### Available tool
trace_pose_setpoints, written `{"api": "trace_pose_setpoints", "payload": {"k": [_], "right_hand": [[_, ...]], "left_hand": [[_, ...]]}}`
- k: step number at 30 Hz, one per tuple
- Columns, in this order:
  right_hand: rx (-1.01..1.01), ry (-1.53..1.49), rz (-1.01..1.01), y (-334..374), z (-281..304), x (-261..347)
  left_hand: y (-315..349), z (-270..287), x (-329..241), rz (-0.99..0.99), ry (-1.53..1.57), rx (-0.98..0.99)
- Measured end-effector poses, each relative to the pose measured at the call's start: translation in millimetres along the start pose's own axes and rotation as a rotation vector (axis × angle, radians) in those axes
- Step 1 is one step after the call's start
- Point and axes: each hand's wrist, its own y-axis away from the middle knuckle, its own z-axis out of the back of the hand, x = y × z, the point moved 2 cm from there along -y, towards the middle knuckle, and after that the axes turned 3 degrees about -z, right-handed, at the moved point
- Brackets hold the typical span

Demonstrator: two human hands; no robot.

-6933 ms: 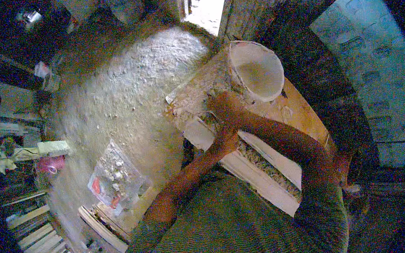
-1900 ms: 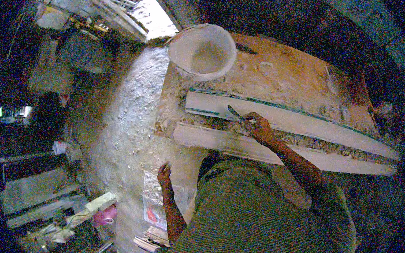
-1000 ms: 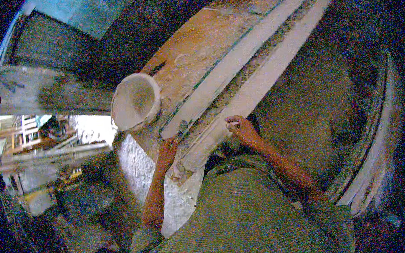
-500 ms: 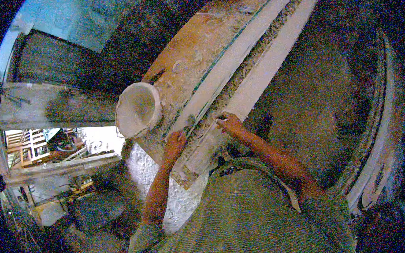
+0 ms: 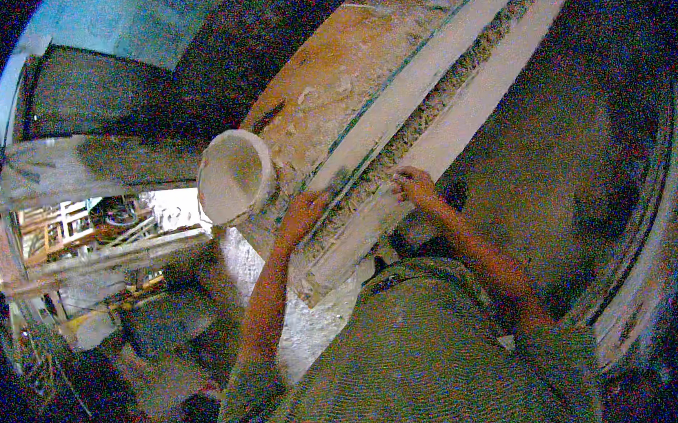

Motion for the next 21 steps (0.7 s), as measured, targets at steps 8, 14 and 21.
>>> {"api": "trace_pose_setpoints", "payload": {"k": [8, 14, 21], "right_hand": [[-0.149, -0.027, -0.075, 16, 33, 8], [-0.028, -0.003, -0.093, 9, -29, 3], [0.009, 0.022, -0.001, 16, -48, -8]], "left_hand": [[79, -18, 47, 0.183, -0.060, -0.210], [-52, -62, -20, 0.096, 0.202, -0.180], [103, 4, 45, -0.039, -0.390, -0.143]]}}
